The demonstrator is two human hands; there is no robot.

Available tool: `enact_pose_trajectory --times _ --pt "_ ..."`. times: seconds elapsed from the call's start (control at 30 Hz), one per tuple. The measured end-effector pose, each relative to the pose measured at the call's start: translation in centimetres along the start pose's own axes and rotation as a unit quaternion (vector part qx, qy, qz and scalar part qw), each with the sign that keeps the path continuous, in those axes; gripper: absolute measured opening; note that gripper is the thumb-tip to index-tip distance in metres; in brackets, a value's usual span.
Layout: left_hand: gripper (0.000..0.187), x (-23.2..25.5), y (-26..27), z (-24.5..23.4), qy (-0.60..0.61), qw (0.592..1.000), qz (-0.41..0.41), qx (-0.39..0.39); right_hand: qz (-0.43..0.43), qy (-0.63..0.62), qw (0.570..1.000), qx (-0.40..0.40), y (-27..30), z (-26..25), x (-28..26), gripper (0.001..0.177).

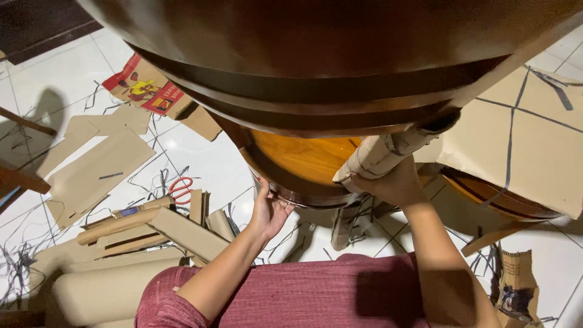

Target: Wrapping a chair leg with protective cardboard and securing it with plastic ties

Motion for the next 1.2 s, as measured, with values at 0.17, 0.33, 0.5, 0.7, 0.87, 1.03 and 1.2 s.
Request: enact_pose_trajectory --times 0.17,0.33,0.5,0.7,0.87,1.03,1.2 --pt "0.074 -0.4 0.3 0.7 -0.008 1.0 0.005 -0.015 0.013 0.015 1.0 -0.011 1.0 -0.5 3.2 0.068" --pt "0.071 -0.7 1.1 1.9 -0.008 1.0 0.009 -0.013 0.028 0.04 0.999 -0.012 1.3 -1.1 4.1 0.078" --pt "0.068 -1.4 -0.2 1.3 -0.008 1.0 0.01 -0.008 0.071 0.017 0.997 -0.018 1.4 -1.7 5.5 0.081" --pt "0.069 -1.4 -0.2 1.3 -0.008 1.0 0.009 0.001 0.095 0.067 0.992 -0.038 0.6 -2.5 -1.3 0.076" --pt "0.072 -0.7 3.0 4.1 -0.021 0.999 0.043 0.026 0.246 0.436 0.792 -0.351 2.3 -1.8 -5.7 0.047" --pt "0.079 4.6 -0.9 1.5 -0.009 0.969 0.214 0.121 0.256 0.344 0.84 -0.331 3.4 3.1 -5.4 0.043" --pt "0.089 12.2 -0.1 2.1 -0.146 0.895 0.368 0.204 0.175 0.338 0.848 -0.368 4.2 11.9 -5.0 0.044"
Point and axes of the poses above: each hand's wrist, its own y-axis away from the middle knuckle, its own z-axis out of the palm, x = y × z, the point moved 5 cm from there along -y, towards the middle knuckle, and after that the axes turned 4 degrees about -z, right-handed, at the moved point
